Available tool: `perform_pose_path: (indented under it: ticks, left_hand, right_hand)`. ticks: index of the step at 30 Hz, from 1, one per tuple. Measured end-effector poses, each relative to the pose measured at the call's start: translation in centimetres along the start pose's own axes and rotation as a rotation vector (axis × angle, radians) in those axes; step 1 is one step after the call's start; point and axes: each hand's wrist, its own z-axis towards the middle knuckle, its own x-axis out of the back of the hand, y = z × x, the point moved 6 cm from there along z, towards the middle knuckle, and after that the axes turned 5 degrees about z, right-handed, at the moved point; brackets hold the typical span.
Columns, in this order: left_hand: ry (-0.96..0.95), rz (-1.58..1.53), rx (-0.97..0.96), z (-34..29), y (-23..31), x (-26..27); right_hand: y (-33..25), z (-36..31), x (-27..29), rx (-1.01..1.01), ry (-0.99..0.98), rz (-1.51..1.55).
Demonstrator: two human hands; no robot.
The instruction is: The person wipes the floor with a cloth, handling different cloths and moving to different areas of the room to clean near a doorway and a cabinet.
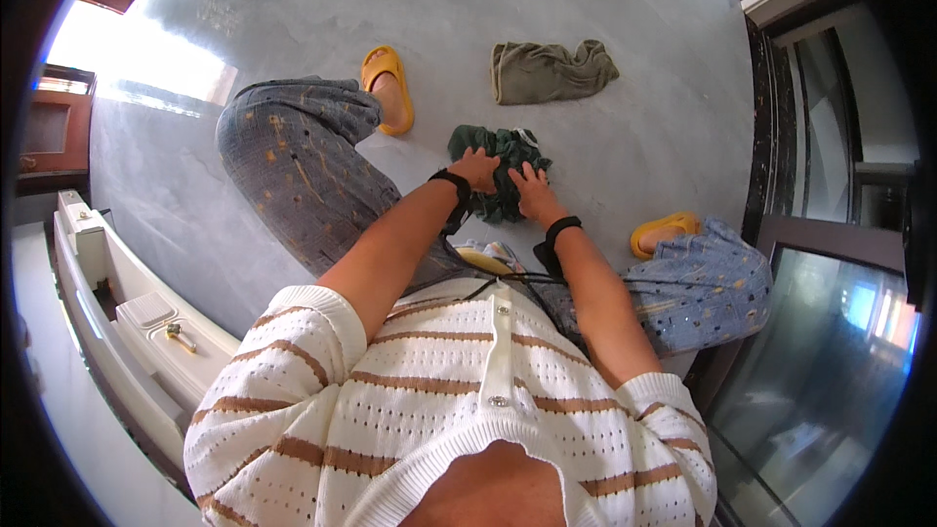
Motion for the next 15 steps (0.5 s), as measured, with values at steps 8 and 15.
perform_pose_path:
  ticks: [8,15]
  left_hand:
    - [0.066,0.072,-0.059,-2.6,0.9,4.0]
    - [0.32,0.042,0.001,-3.0,2.6,4.6]
  right_hand:
    - [-2.5,-2.2,2.7,-0.033,0.05,-0.203]
    - [-5.7,-2.6,7.4,0.176,0.646,-0.503]
